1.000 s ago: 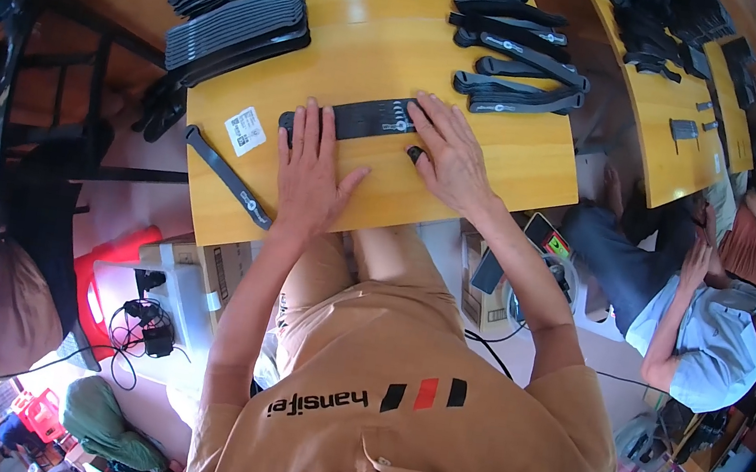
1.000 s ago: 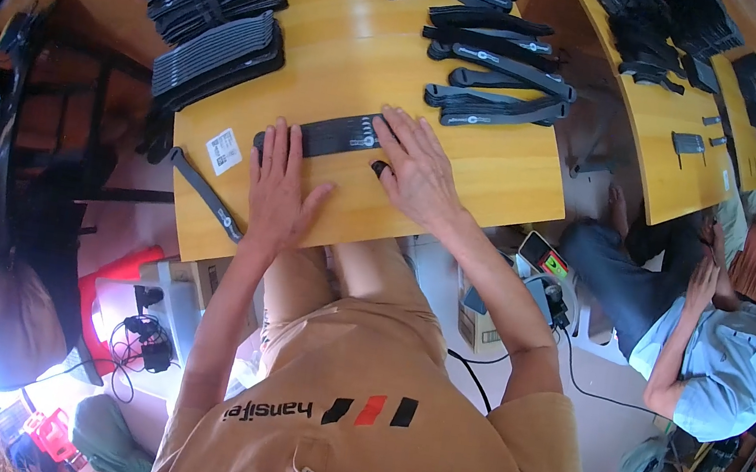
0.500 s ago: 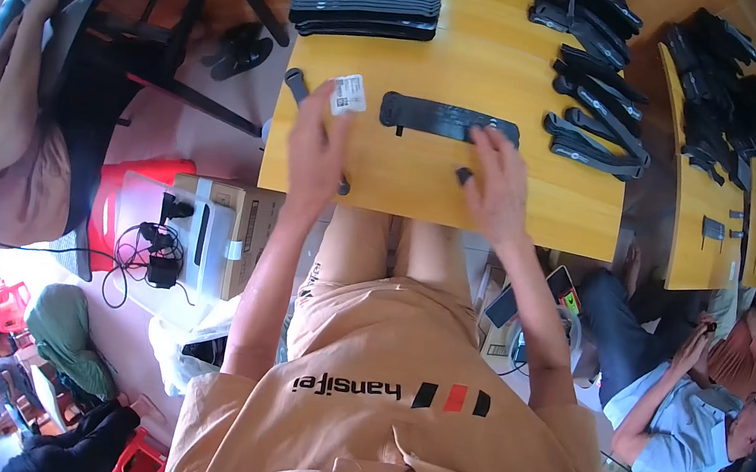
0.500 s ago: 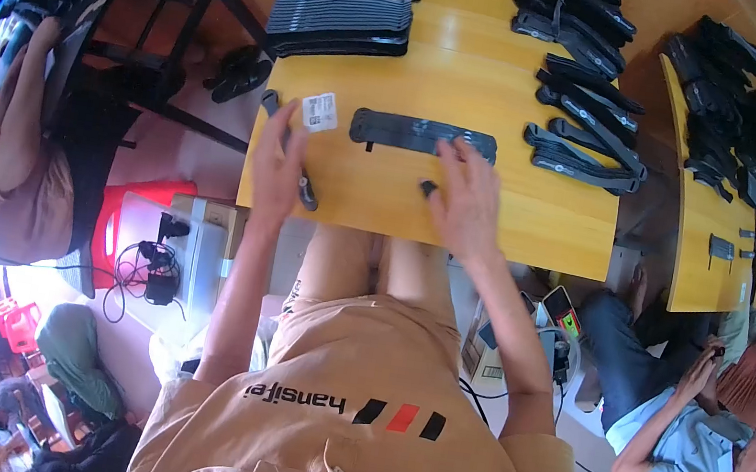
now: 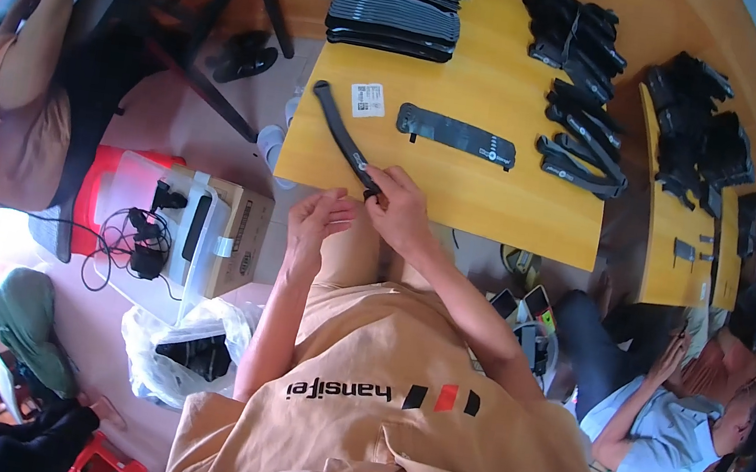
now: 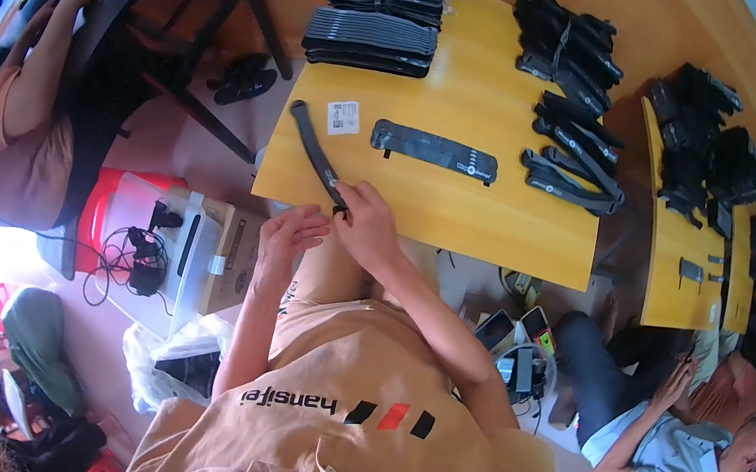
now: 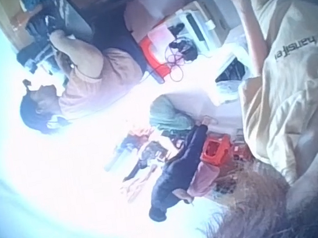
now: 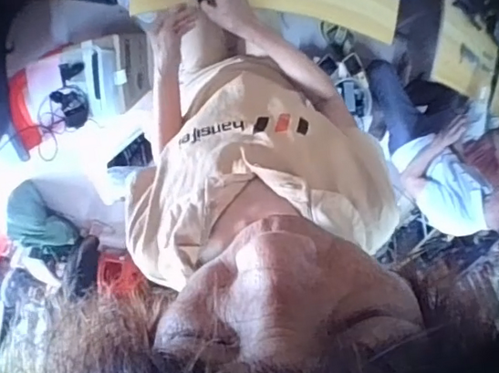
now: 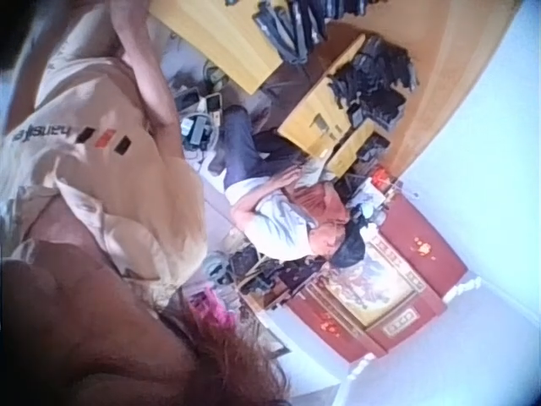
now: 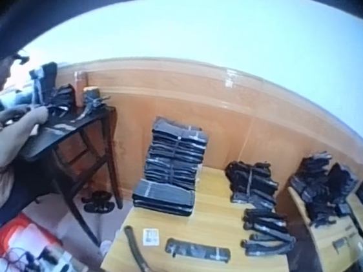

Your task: The recorder is assembling black plastic straps by attaching small plastic clips or components to them.

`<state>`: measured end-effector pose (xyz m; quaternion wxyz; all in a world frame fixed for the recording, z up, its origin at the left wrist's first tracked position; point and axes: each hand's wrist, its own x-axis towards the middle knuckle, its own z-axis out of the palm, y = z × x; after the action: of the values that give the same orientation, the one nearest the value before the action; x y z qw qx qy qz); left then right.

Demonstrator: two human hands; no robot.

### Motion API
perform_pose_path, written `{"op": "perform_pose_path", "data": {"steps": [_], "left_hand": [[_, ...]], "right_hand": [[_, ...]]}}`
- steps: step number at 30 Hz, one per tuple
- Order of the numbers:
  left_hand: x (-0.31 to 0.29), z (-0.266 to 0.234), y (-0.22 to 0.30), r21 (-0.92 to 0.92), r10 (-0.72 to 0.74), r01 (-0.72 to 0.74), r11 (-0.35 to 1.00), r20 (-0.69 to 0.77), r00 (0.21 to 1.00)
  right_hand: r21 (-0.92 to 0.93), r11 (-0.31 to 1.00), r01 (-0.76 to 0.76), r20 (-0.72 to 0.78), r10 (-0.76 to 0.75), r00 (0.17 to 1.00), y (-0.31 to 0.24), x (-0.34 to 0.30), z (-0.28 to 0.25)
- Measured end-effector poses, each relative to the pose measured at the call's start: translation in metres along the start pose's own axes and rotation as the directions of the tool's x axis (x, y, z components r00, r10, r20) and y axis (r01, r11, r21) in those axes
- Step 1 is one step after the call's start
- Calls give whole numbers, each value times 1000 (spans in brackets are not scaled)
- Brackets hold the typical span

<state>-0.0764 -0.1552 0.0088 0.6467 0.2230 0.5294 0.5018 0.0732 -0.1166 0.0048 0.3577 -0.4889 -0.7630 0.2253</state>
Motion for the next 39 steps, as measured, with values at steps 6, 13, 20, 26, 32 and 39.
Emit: {"op": "perform_pose_path", "data": {"steps": [6, 13, 20, 26, 32, 39], "left_hand": [[2, 23, 5, -259, -113, 205, 944, 330, 937], [-22, 51, 23, -297, -44, 159, 941, 358, 933], [-38, 69, 46, -220, 34, 56, 974, 385, 922], [-41, 78, 47, -122, 46, -3, 992, 351, 935], [-44, 86, 44, -43, 93, -84, 996, 285, 954], [-46, 90, 43, -19, 164, -164, 986, 238, 957]], "right_hand": [[534, 788, -307, 41, 339, 940, -20, -27, -22], [536, 833, -140, -134, 248, 960, -32, -34, -75], [216, 973, 81, -217, -33, 976, -57, -29, -108], [141, 979, 145, -258, -105, 960, -59, -31, -114], [164, 983, 77, -225, -39, 974, -60, -32, -120], [243, 970, -21, -180, 66, 981, -58, -31, -118]]}}
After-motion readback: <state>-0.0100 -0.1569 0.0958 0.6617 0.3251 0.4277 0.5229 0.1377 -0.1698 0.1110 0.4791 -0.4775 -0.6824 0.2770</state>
